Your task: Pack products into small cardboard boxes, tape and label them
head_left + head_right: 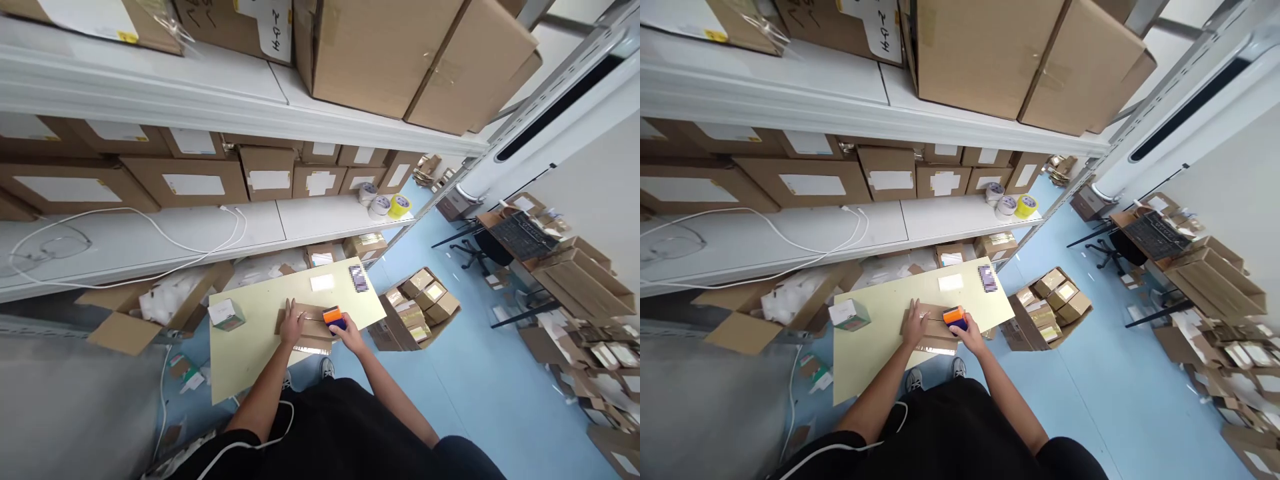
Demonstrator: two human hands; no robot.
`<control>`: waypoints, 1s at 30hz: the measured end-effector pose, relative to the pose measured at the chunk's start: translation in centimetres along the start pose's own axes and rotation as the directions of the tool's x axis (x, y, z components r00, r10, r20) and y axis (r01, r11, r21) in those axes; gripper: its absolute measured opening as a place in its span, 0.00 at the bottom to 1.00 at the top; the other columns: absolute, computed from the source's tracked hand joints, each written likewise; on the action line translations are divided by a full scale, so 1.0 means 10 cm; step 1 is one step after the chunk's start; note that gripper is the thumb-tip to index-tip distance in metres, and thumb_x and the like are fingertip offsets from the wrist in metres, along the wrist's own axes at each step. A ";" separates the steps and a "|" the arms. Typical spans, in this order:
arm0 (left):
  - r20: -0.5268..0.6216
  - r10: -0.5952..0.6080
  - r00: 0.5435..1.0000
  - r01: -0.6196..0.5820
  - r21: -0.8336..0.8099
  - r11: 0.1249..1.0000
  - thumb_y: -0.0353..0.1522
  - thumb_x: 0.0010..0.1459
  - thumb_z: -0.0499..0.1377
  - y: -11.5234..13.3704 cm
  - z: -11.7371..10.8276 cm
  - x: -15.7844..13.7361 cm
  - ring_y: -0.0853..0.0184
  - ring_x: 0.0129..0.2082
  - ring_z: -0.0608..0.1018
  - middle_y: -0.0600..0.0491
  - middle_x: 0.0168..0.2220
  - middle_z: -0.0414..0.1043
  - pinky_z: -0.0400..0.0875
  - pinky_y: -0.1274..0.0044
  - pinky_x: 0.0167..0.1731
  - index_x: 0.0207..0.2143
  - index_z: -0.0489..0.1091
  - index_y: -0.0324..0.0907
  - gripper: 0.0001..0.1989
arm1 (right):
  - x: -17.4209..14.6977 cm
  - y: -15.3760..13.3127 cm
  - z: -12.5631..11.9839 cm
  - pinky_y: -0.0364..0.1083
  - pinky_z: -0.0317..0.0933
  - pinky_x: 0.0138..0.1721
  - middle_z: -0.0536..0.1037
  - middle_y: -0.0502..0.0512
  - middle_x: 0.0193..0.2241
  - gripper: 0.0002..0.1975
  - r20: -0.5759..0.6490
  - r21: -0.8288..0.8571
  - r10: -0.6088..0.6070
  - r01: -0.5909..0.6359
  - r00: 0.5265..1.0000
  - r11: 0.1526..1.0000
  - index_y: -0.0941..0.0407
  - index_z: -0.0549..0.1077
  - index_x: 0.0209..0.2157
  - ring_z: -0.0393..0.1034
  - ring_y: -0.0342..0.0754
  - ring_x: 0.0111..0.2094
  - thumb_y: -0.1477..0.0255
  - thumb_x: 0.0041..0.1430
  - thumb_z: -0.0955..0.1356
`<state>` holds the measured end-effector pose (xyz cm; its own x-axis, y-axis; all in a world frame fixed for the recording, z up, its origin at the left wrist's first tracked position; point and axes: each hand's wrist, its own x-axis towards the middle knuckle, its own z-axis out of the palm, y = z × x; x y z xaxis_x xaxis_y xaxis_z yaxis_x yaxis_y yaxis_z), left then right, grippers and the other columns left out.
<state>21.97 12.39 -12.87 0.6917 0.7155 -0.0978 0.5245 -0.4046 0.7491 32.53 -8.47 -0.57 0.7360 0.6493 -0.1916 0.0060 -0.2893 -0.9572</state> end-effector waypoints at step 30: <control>0.402 -0.223 0.888 0.381 -0.375 0.845 0.53 0.68 0.51 0.71 -0.24 -0.09 0.53 0.38 0.82 0.41 0.35 0.82 0.73 0.66 0.46 0.29 0.81 0.42 0.30 | -0.05 0.46 0.06 0.51 0.67 0.48 0.76 0.53 0.41 0.23 0.124 -0.061 -0.011 0.019 0.992 0.998 0.52 0.72 0.45 0.70 0.54 0.43 0.52 0.55 0.74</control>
<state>23.93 10.21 -5.89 0.6973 0.4964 -0.5171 0.5212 0.1443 0.8412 31.73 -9.71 -5.01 0.6462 0.7347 -0.2065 0.0611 -0.3194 -0.9456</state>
